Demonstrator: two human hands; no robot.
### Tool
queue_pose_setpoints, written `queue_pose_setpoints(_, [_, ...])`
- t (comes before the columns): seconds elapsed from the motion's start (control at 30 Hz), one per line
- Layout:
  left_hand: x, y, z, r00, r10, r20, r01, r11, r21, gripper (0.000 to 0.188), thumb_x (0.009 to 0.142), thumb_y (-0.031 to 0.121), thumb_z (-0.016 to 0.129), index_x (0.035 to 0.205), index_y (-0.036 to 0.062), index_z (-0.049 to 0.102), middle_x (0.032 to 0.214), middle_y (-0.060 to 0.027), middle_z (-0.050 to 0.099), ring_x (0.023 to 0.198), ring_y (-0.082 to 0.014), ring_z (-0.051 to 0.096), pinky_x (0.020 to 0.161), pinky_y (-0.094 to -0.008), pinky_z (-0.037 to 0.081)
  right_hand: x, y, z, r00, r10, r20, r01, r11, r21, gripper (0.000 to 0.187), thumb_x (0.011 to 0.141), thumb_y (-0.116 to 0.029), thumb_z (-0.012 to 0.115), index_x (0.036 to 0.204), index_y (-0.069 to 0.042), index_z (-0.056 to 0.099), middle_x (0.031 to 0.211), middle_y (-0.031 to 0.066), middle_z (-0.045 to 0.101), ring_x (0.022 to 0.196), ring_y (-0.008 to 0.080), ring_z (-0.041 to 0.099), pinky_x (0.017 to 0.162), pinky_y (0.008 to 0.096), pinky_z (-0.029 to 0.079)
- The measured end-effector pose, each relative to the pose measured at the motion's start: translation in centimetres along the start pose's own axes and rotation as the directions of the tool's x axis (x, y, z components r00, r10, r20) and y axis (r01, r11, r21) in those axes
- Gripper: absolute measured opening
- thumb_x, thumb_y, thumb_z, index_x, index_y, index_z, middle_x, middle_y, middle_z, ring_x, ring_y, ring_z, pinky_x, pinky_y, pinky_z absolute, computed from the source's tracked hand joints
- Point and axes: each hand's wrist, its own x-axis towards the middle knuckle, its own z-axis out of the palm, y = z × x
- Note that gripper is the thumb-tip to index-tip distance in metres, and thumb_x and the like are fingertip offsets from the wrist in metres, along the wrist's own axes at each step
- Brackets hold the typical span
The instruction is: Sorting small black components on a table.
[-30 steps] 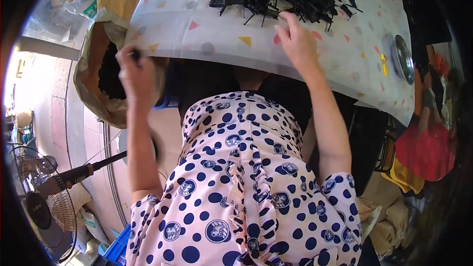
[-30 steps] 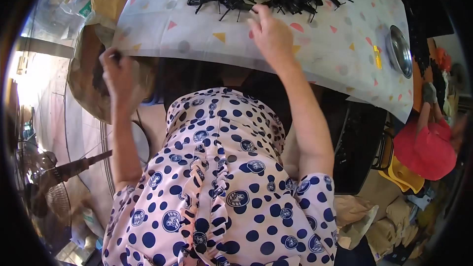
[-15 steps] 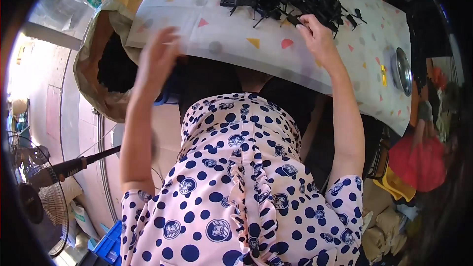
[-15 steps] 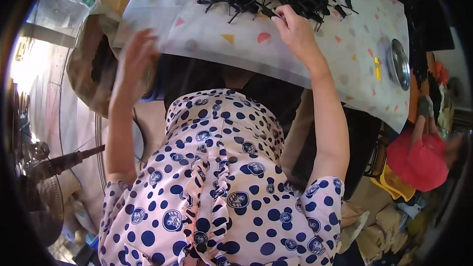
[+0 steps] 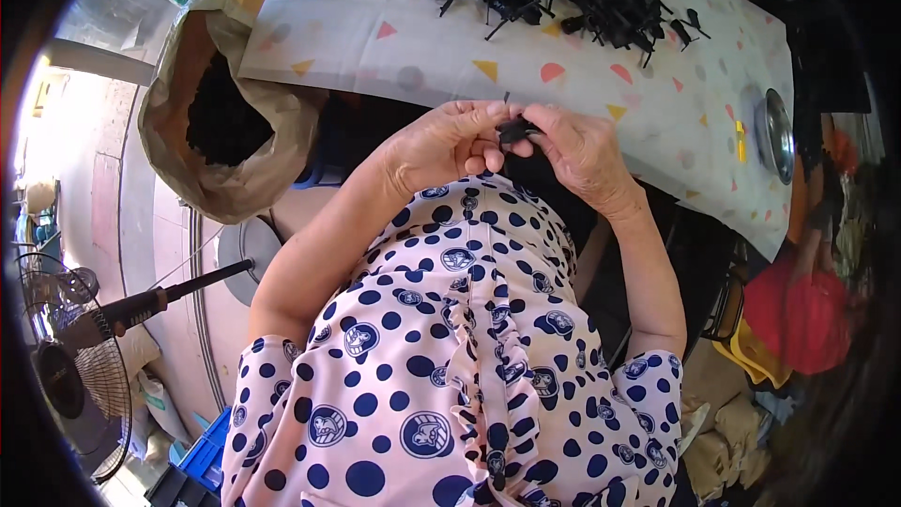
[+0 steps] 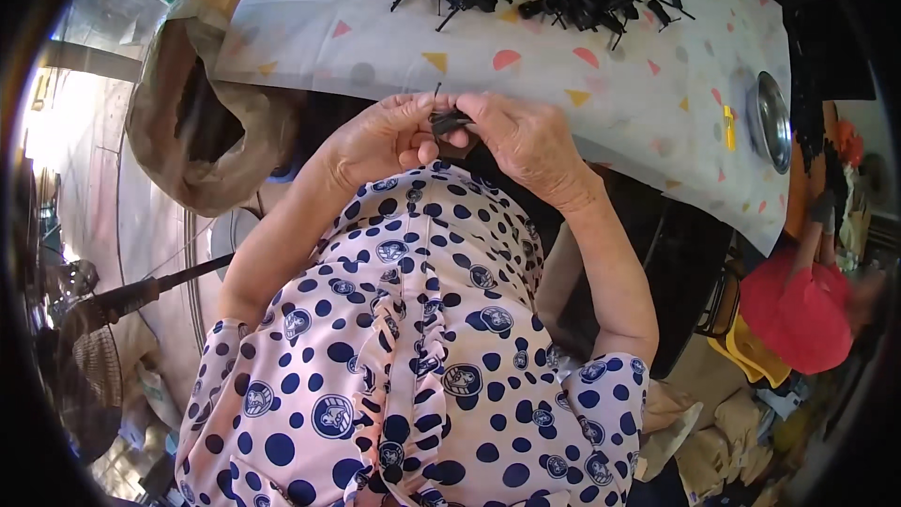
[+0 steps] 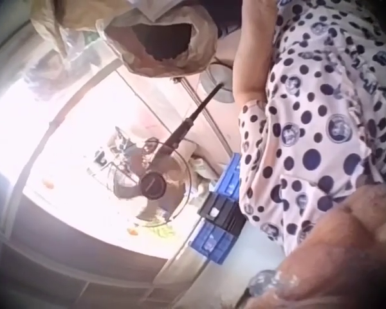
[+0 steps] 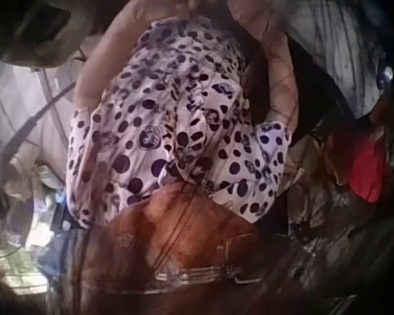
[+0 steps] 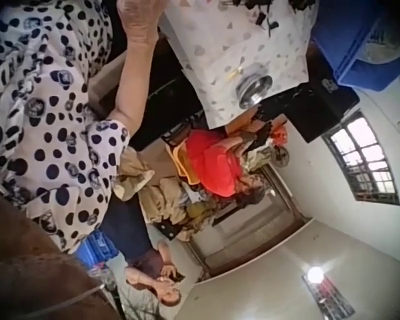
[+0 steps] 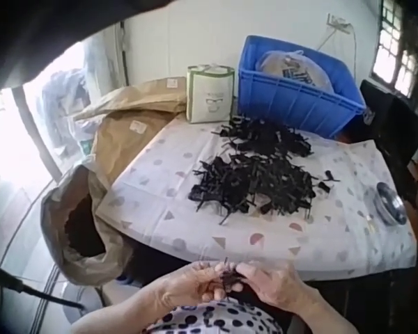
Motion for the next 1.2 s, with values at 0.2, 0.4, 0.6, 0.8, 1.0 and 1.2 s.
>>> queue_pose_setpoints(0.2, [-0.6,-1.1,2.4,0.976,0.135,-0.170,-0.095,0.970,0.225,0.026,0.093,0.018,0.058,0.117,0.0066,0.057,0.094,-0.0124,0.067,0.064,-0.0107,0.061,0.056,-0.0174,0.047,-1.2,-0.5,1.6,0.959,0.226,-0.171,-0.201,0.968,0.151,0.037,0.086,-0.007,0.063,0.121,-0.006,0.050,0.078,0.0106,0.063,0.068,0.0221,0.064,0.059,0.0303,0.049])
queue_pose_setpoints(0.4, [-0.6,-2.5,2.7,0.871,0.434,-0.229,-0.192,0.731,0.655,0.029,0.093,0.008,0.056,0.122,0.0065,0.055,0.088,-0.0045,0.064,0.066,-0.0059,0.059,0.055,-0.0164,0.045,-1.8,-3.0,3.3,0.759,0.638,0.132,-0.537,0.499,0.680,0.042,0.100,-0.033,0.044,0.127,-0.001,0.046,0.071,0.0008,0.053,0.060,0.0067,0.043,0.055,0.0188,0.036])
queue_pose_setpoints(0.6, [-0.4,-3.6,2.0,0.788,0.594,-0.164,-0.258,0.560,0.787,0.030,0.089,-0.001,0.057,0.118,0.0027,0.057,0.084,-0.0041,0.064,0.069,-0.0060,0.058,0.061,-0.0202,0.051,-1.7,-4.0,5.1,0.698,0.675,0.241,-0.562,0.307,0.768,0.042,0.100,-0.028,0.046,0.130,0.000,0.043,0.093,-0.0008,0.057,0.068,0.0023,0.045,0.057,0.0158,0.036])
queue_pose_setpoints(0.8, [-0.4,-3.9,1.8,0.731,0.669,-0.135,-0.265,0.461,0.847,0.028,0.087,-0.001,0.058,0.115,0.0011,0.060,0.088,-0.0075,0.066,0.074,-0.0090,0.061,0.066,-0.0227,0.052,-1.7,-4.0,6.0,0.693,0.675,0.255,-0.483,0.172,0.859,0.038,0.100,-0.022,0.045,0.131,0.000,0.042,0.108,0.0053,0.055,0.093,0.0090,0.053,0.081,0.0204,0.045])
queue_pose_setpoints(1.0, [-0.4,-3.9,1.8,0.667,0.744,-0.032,-0.241,0.257,0.936,0.028,0.083,-0.003,0.060,0.111,0.0018,0.062,0.093,-0.0108,0.067,0.077,-0.0165,0.064,0.069,-0.0261,0.052,-1.6,-4.0,6.8,0.717,0.665,0.211,-0.405,0.150,0.902,0.034,0.100,-0.022,0.045,0.127,-0.001,0.045,0.102,0.0035,0.055,0.089,0.0082,0.053,0.079,0.0205,0.045])
queue_pose_setpoints(1.2, [-0.7,-3.7,2.5,0.629,0.773,0.077,-0.113,-0.007,0.994,0.029,0.081,-0.002,0.059,0.109,0.0049,0.063,0.097,-0.0145,0.065,0.080,-0.0301,0.065,0.070,-0.0315,0.053,-1.1,-3.7,6.3,0.654,0.702,0.283,-0.499,0.119,0.858,0.026,0.099,-0.016,0.047,0.121,-0.003,0.049,0.077,-0.0028,0.053,0.063,0.0039,0.044,0.058,0.0179,0.039])
